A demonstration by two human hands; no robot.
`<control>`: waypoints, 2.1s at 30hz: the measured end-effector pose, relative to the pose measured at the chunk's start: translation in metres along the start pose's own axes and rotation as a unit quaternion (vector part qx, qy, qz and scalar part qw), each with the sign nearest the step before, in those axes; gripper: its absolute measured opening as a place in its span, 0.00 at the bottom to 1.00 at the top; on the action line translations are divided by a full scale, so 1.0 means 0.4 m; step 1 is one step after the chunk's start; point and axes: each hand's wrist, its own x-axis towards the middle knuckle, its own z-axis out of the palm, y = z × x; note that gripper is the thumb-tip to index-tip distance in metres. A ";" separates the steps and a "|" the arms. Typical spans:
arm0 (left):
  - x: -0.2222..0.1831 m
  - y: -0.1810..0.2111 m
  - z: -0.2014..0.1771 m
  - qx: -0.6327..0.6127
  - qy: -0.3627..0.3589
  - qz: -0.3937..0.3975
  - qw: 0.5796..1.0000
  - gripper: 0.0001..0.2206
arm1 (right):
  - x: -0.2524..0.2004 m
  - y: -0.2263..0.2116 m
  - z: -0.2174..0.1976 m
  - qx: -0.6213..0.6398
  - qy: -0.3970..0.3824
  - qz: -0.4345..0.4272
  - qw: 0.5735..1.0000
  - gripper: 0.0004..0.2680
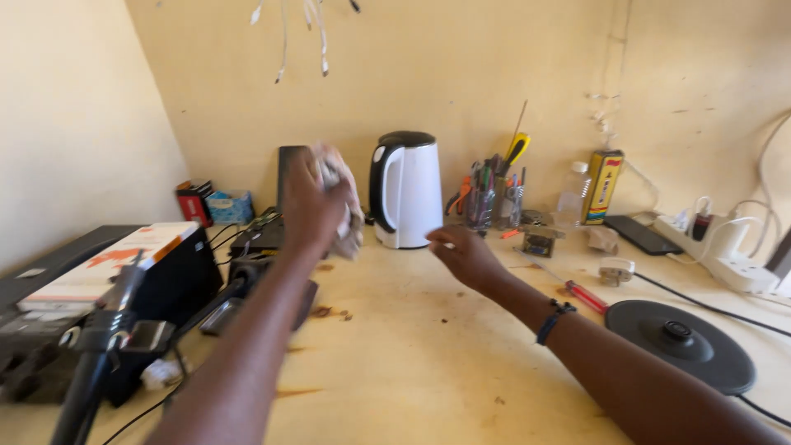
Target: Repairing an electric kettle by disassembling it and inspecting internal components on a workbench.
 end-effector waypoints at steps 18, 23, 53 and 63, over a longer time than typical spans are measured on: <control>0.291 -0.310 -1.029 0.689 0.020 -0.075 0.721 0.33 | -0.029 0.002 0.011 -0.416 -0.166 0.090 0.890 0.12; 0.364 -0.520 -1.014 0.497 -0.182 -0.191 0.827 0.31 | -0.023 0.006 0.003 -0.421 -0.170 0.080 0.887 0.12; 0.139 -0.029 0.171 0.162 -0.108 0.030 0.980 0.36 | -0.033 0.132 0.002 -0.429 -0.037 -0.018 0.902 0.05; 0.071 -0.118 0.322 -0.033 -0.149 -0.126 0.980 0.28 | -0.021 0.147 0.008 -0.418 -0.020 0.004 0.908 0.03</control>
